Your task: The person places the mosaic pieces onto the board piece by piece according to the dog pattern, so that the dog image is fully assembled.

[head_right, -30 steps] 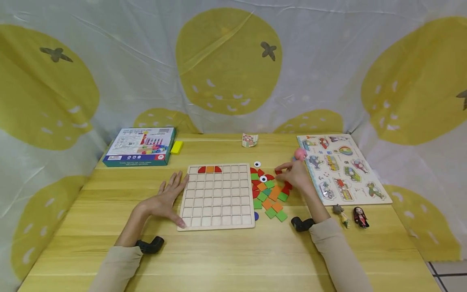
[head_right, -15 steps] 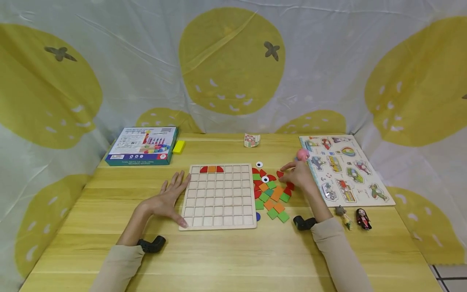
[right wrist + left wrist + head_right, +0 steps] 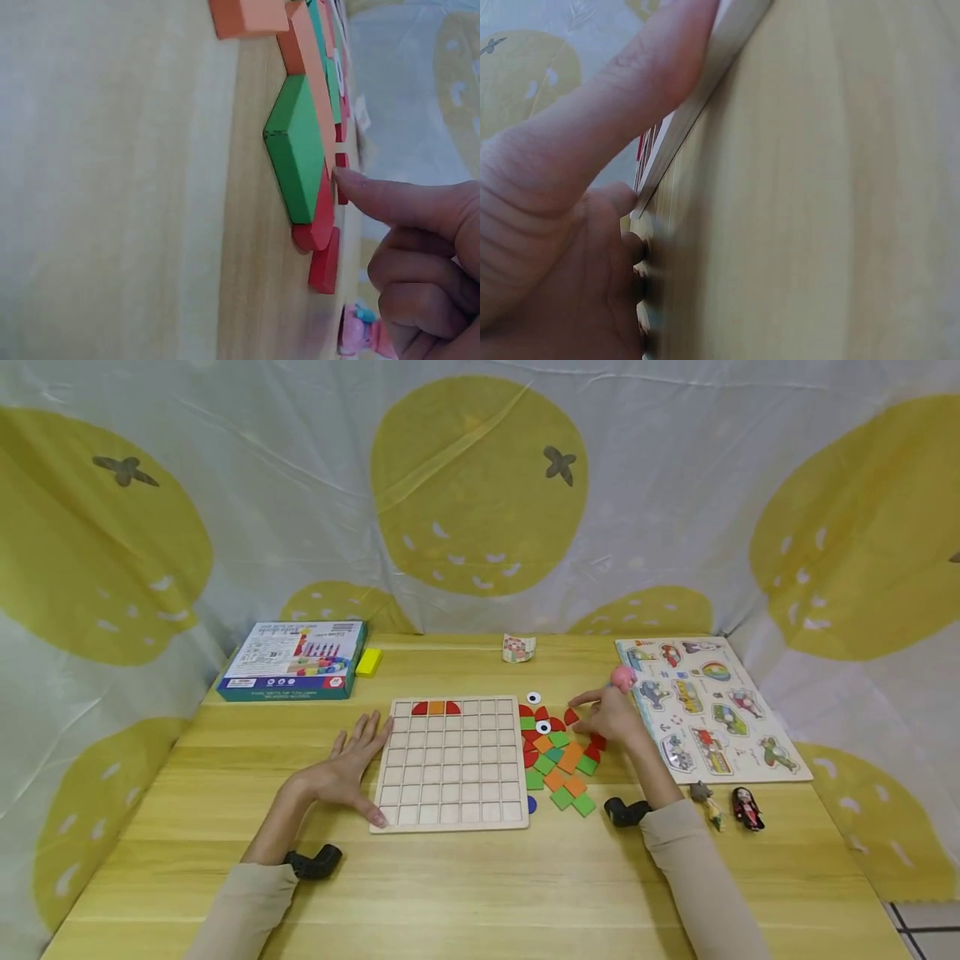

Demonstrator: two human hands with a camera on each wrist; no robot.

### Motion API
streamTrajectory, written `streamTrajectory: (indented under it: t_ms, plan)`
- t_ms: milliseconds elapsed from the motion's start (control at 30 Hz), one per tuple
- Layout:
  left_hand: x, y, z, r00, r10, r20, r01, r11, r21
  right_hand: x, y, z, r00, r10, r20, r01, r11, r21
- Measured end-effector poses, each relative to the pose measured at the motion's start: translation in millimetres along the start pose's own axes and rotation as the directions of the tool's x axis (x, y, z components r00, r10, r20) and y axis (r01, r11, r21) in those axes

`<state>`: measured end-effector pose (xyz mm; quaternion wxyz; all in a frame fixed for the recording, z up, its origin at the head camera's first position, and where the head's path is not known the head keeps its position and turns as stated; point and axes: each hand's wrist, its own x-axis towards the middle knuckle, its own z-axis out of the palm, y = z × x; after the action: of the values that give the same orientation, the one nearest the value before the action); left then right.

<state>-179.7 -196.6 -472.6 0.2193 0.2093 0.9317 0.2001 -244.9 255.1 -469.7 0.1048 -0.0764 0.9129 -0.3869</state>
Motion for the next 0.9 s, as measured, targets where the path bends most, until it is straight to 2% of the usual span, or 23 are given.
streamTrajectory:
  t_ms: [100, 233, 300, 400, 467, 567, 700, 800, 900]
  plan:
    - [-0.1, -0.3, 1.1, 1.0, -0.006, 0.003, 0.006, 1.0, 0.001, 3, 1, -0.4, 1.0, -0.016, 0.008, 0.016, 1.0, -0.02]
    - [-0.1, -1.0, 1.5, 1.0, 0.006, -0.005, -0.006, 1.0, -0.005, 4, 3, 0.5, 0.999, 0.017, -0.03, -0.019, 0.998, -0.062]
    - [-0.3, -1.5, 1.6, 1.0, 0.01, -0.006, -0.01, 1.0, -0.004, 2, 2, 1.2, 0.999, 0.007, -0.036, -0.011, 0.995, -0.103]
    - [-1.1, -1.8, 1.7, 1.0, 0.016, -0.007, -0.016, 1.0, 0.011, -1, -14, 4.7, 0.998, -0.003, -0.065, -0.007, 0.988, -0.152]
    - [-1.7, -1.8, 0.3, 1.0, 0.018, -0.013, -0.018, 1.0, 0.012, 1, -35, 12.5, 0.997, -0.024, -0.075, 0.013, 0.988, -0.155]
    - [-2.6, -1.1, -1.1, 1.0, 0.02, -0.018, -0.02, 1.0, 0.011, 10, -78, 39.1, 0.998, -0.051, -0.037, 0.047, 0.993, -0.107]
    - [-2.3, 0.8, -1.6, 1.0, 0.021, -0.019, -0.021, 1.0, 0.009, 32, -132, 95.2, 0.993, -0.094, 0.074, 0.096, 0.995, -0.026]
    - [-2.1, 1.8, -1.4, 1.0, 0.017, -0.017, -0.017, 1.0, 0.017, 49, -161, 134.3, 0.985, -0.117, 0.127, 0.119, 0.993, -0.005]
    - [-2.4, 1.2, -1.0, 1.0, 0.012, -0.011, -0.012, 1.0, 0.022, 60, -178, 159.8, 0.981, -0.129, 0.145, 0.134, 0.991, -0.024]
